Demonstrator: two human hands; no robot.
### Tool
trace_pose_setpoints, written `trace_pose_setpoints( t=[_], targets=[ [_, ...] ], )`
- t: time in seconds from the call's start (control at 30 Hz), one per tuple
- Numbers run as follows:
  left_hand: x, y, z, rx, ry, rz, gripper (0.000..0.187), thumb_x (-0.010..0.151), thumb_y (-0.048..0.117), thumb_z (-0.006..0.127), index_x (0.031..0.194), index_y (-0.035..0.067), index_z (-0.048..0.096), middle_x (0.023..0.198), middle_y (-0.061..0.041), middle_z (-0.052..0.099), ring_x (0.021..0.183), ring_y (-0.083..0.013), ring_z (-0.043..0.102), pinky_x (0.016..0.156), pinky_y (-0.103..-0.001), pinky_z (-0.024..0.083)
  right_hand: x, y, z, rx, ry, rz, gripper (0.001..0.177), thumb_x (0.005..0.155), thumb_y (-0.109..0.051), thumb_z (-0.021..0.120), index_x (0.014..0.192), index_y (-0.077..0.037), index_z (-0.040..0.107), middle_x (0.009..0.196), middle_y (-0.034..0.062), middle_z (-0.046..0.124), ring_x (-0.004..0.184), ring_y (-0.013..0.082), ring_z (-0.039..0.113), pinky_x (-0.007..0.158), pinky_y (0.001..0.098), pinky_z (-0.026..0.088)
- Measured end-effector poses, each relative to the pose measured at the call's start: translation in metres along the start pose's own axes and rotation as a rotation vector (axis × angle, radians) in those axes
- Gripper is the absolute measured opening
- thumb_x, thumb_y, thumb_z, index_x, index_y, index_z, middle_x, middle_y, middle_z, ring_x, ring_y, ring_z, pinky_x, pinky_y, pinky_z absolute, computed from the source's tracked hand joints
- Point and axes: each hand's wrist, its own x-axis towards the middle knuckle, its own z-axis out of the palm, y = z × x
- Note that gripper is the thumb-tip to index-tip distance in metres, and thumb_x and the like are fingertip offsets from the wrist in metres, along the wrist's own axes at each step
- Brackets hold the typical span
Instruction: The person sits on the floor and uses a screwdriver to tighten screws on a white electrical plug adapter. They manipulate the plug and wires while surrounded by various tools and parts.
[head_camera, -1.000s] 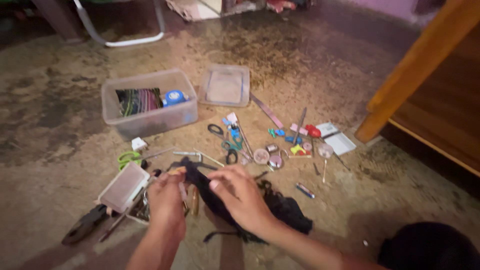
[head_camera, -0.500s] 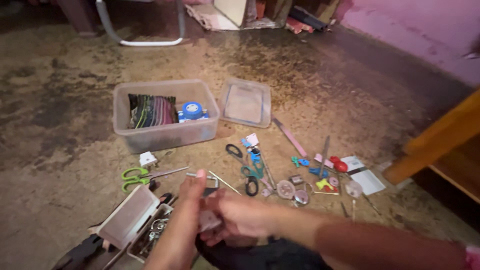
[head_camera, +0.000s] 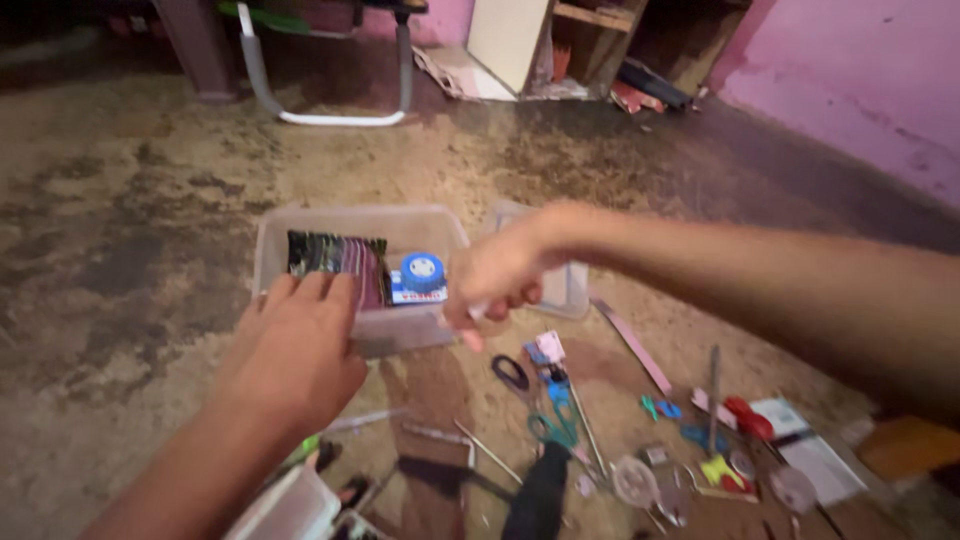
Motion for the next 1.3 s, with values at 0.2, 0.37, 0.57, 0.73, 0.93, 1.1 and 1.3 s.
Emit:
trace_pose_setpoints(
  t=[0.2, 0.37, 0.57, 0.73, 0.93, 1.1, 1.3],
  targets=[
    [0.046, -0.016, 0.044, 0.204, -0.424, -0.058, 0.09, 0.091, 0.053, 0.069, 0.16, 0.021, 0.021, 0.154, -0.007, 0.04, 0.147, -0.0316, 0.032, 0.123, -0.059, 0.018, 0.033, -0.002, -0.065, 0.068, -0.021, 0.068, 0.034, 0.081, -0.016, 0.064, 0.114, -0.02, 0.072, 0.069, -0.0039, 0.063, 0.063, 0.0121, 0.062, 0.066, 0.0355, 0.058],
    [0.046, -0.017, 0.054, 0.217, -0.498, -0.106, 0.085, 0.097, 0.044, 0.059, 0.164, 0.022, 0.011, 0.162, -0.005, 0.029, 0.152, -0.0301, 0.027, 0.128, -0.057, 0.011, 0.093, 0.002, -0.081, 0.16, 0.314, -0.036, 0.032, 0.091, -0.026, 0.065, 0.118, -0.009, 0.069, 0.087, 0.001, 0.065, 0.081, 0.0131, 0.063, 0.069, 0.0406, 0.06],
    [0.052, -0.012, 0.059, 0.219, -0.546, -0.149, 0.096, 0.095, 0.048, 0.063, 0.164, 0.018, 0.003, 0.168, -0.014, 0.007, 0.154, -0.0382, 0.007, 0.122, -0.059, -0.001, 0.167, 0.008, -0.057, 0.177, 0.058, -0.101, 0.049, 0.081, -0.011, 0.069, 0.13, -0.018, 0.067, 0.107, 0.0019, 0.072, 0.093, 0.0183, 0.069, 0.079, 0.0415, 0.059],
    [0.049, -0.009, 0.048, 0.183, -0.618, -0.157, 0.115, 0.09, 0.072, 0.065, 0.165, 0.017, -0.003, 0.171, -0.014, 0.001, 0.157, -0.0394, -0.001, 0.124, -0.059, -0.005, 0.197, 0.019, -0.049, -0.115, 0.112, -0.338, 0.048, 0.081, -0.009, 0.072, 0.128, -0.015, 0.074, 0.108, 0.0062, 0.078, 0.095, 0.0161, 0.07, 0.084, 0.0341, 0.056],
    [0.044, -0.01, 0.052, 0.2, -0.562, -0.144, 0.114, 0.088, 0.071, 0.065, 0.166, 0.017, 0.001, 0.168, -0.012, 0.01, 0.156, -0.0368, 0.004, 0.125, -0.059, -0.004, 0.166, 0.018, -0.041, -0.204, 0.347, -0.315, 0.05, 0.078, -0.007, 0.07, 0.127, -0.015, 0.07, 0.106, 0.0096, 0.074, 0.092, 0.0214, 0.071, 0.082, 0.0358, 0.058],
    [0.019, -0.004, 0.06, 0.122, -0.203, -0.114, 0.106, 0.08, 0.059, 0.072, 0.159, 0.018, 0.014, 0.162, -0.017, 0.014, 0.151, -0.0413, 0.008, 0.119, -0.061, -0.002, 0.098, 0.016, -0.001, -0.338, 0.89, -0.664, 0.043, 0.076, -0.008, 0.07, 0.118, -0.011, 0.073, 0.117, 0.0165, 0.069, 0.116, 0.0347, 0.063, 0.101, 0.0426, 0.048],
    [-0.06, 0.059, 0.042, -0.073, 0.204, 0.131, 0.092, 0.065, 0.02, 0.078, 0.147, 0.008, 0.039, 0.156, -0.019, 0.033, 0.146, -0.0424, 0.023, 0.118, -0.062, 0.007, 0.002, 0.017, 0.139, -0.297, 0.938, -0.61, 0.032, 0.083, -0.017, 0.069, 0.113, -0.006, 0.069, 0.114, 0.0177, 0.062, 0.111, 0.0376, 0.06, 0.096, 0.0461, 0.049]
  ],
)
